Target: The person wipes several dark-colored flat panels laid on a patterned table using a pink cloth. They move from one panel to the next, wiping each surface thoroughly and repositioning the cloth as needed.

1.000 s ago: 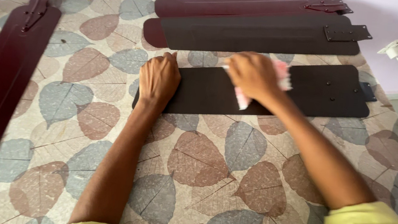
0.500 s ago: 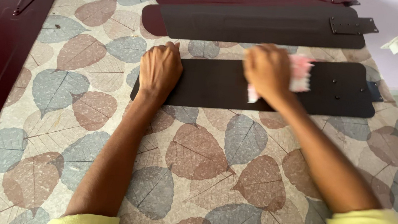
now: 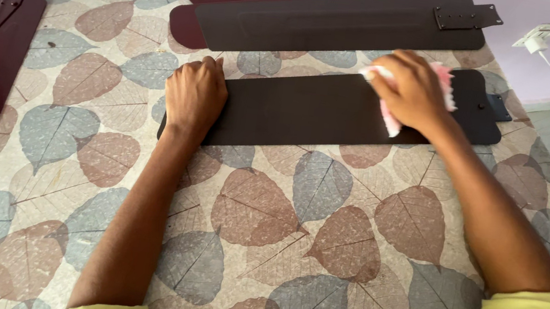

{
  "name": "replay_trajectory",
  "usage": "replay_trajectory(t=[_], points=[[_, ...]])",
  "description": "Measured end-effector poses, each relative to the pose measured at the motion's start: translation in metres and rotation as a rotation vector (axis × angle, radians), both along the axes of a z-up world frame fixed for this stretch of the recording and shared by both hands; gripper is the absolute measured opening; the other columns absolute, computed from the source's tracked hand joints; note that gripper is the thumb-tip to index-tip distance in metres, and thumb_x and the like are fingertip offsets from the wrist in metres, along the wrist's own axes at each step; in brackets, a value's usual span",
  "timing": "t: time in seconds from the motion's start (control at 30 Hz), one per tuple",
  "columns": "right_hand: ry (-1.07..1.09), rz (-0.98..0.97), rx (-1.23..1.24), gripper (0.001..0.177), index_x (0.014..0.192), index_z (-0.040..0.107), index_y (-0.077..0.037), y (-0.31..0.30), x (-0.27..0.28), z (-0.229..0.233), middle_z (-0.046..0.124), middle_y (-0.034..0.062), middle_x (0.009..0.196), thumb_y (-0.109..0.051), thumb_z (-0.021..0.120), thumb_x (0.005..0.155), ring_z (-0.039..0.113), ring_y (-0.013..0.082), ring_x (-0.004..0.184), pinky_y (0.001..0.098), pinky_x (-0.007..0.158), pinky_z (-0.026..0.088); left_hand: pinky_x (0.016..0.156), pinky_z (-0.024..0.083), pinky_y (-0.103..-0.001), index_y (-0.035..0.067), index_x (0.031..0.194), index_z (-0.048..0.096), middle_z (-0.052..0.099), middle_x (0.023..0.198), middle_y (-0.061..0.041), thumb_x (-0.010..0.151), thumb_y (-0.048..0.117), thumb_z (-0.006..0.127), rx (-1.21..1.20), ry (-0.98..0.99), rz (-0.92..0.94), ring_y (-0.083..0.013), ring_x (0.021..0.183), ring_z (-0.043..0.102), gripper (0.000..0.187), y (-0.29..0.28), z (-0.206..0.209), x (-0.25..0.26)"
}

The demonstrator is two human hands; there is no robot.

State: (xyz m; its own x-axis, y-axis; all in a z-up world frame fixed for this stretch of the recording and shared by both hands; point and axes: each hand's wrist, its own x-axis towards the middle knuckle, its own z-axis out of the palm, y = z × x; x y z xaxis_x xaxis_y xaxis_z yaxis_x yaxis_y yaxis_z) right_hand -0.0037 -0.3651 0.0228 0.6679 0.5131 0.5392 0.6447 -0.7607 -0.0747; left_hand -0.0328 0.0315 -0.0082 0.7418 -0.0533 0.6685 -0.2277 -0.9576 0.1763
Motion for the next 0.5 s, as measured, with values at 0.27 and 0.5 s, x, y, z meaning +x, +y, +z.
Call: replay_trajectory(t=[0.27, 0.5], points=[[-0.102, -0.148, -0.089, 0.023, 0.101, 0.073, -0.001, -0.013, 0.013, -0.017, 0.070, 0.0138, 0.092, -0.022, 0.066, 0.106, 0.064, 0.0261, 0.083, 0.0429, 0.081, 0.053, 0.081, 0.054, -0.056, 0.001, 0.100, 0.070, 0.072, 0.094, -0.021, 0.105, 0.031, 0.049, 0.190, 0.151, 0.029, -0.0354, 0.091, 0.070, 0.037, -0.045, 0.012, 0.002], [-0.147, -0.122, -0.046, 0.019, 0.103, 0.070, 0.002, 0.024, -0.009, -0.014, 0.070, 0.0153, 0.094, -0.016, 0.066, 0.099, 0.065, 0.0271, 0.087, 0.0425, 0.081, 0.052, 0.088, 0.056, -0.051, -0.001, 0.114, 0.063, 0.069, 0.109, -0.024, 0.099, 0.017, 0.051, -0.032, 0.232, -0.312, -0.0390, 0.105, 0.067, 0.026, -0.190, 0.015, 0.015]])
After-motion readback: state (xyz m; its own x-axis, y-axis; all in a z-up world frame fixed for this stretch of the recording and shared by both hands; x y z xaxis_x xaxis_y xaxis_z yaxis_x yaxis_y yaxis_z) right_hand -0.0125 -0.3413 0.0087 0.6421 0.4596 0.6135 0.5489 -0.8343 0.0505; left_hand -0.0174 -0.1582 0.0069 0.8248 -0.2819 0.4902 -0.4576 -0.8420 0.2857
